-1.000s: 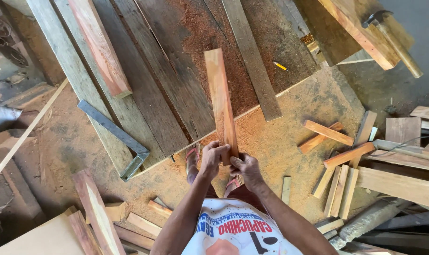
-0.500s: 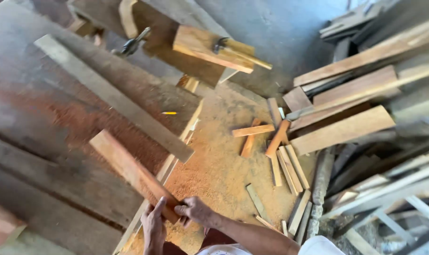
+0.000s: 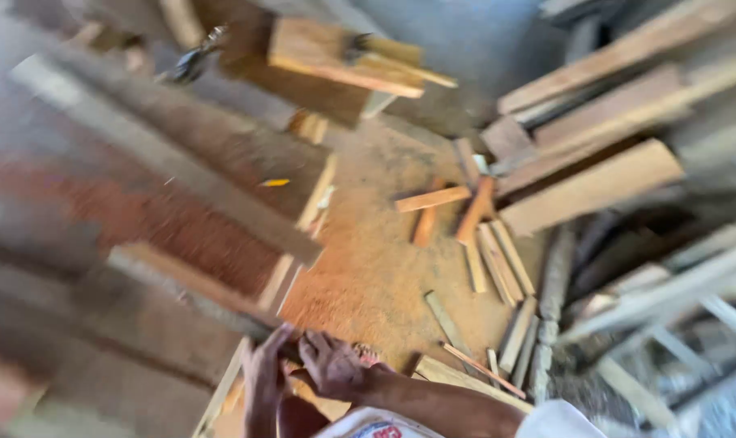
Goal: Measure, mark, inspect, and saw a wooden frame component for furniture reupholstery reconstruction.
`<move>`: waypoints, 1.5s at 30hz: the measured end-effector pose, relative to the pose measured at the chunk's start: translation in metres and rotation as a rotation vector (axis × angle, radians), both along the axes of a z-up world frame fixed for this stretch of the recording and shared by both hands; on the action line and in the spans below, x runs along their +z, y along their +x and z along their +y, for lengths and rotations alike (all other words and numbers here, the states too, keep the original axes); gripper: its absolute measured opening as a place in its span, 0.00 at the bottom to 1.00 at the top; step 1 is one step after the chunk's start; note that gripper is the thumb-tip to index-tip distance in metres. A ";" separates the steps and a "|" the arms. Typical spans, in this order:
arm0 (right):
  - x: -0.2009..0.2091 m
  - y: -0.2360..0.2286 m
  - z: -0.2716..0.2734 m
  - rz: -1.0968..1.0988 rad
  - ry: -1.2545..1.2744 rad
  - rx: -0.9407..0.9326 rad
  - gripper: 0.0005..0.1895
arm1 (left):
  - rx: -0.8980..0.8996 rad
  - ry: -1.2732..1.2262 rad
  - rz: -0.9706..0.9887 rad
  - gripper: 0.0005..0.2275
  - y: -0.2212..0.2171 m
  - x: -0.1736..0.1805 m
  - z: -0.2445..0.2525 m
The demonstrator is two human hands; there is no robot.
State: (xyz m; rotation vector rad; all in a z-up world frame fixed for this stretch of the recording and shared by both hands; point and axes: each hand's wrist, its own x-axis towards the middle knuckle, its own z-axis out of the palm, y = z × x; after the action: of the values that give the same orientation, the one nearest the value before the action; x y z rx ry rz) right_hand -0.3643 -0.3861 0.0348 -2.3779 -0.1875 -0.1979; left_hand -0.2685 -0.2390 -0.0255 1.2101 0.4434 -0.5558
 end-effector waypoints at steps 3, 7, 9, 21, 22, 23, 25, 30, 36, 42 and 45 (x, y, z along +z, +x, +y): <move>-0.007 -0.010 0.001 -0.138 -0.045 0.218 0.25 | 0.064 -0.244 0.037 0.17 -0.010 -0.021 0.024; -0.025 -0.010 -0.004 -0.045 0.257 0.152 0.15 | 0.116 -0.718 -0.023 0.26 -0.016 0.013 0.036; -0.021 0.001 -0.006 -0.031 0.298 0.155 0.13 | 0.155 -0.677 0.017 0.26 -0.018 0.006 0.044; -0.019 0.022 -0.013 0.082 0.311 0.055 0.07 | 0.166 -0.884 0.120 0.41 -0.017 0.006 0.055; -0.017 0.022 -0.009 0.069 0.321 0.067 0.08 | 0.180 -0.912 0.160 0.43 -0.016 0.007 0.056; -0.016 0.022 -0.007 0.075 0.319 0.072 0.08 | 0.187 -0.914 0.162 0.43 -0.017 0.008 0.056; -0.014 0.023 0.000 0.101 0.343 0.079 0.08 | 0.191 -0.858 0.124 0.39 -0.017 0.011 0.057; -0.006 0.019 0.010 0.262 0.449 0.087 0.11 | 0.157 -0.921 0.102 0.37 -0.015 0.008 0.059; -0.008 0.017 0.011 0.516 0.645 0.048 0.18 | 0.177 -0.896 0.115 0.37 -0.017 0.020 0.059; 0.008 0.027 0.016 0.540 0.533 0.089 0.21 | 0.151 -0.716 0.029 0.35 -0.020 0.027 0.057; -0.003 0.036 0.012 0.422 0.278 0.200 0.21 | 0.083 -0.296 -0.078 0.32 -0.020 0.022 0.051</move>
State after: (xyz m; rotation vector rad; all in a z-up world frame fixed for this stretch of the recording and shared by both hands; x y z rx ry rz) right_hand -0.3279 -0.3742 0.0319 -2.0533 -0.1809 0.3495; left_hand -0.2881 -0.1881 -0.0031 0.9223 0.3304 -0.4819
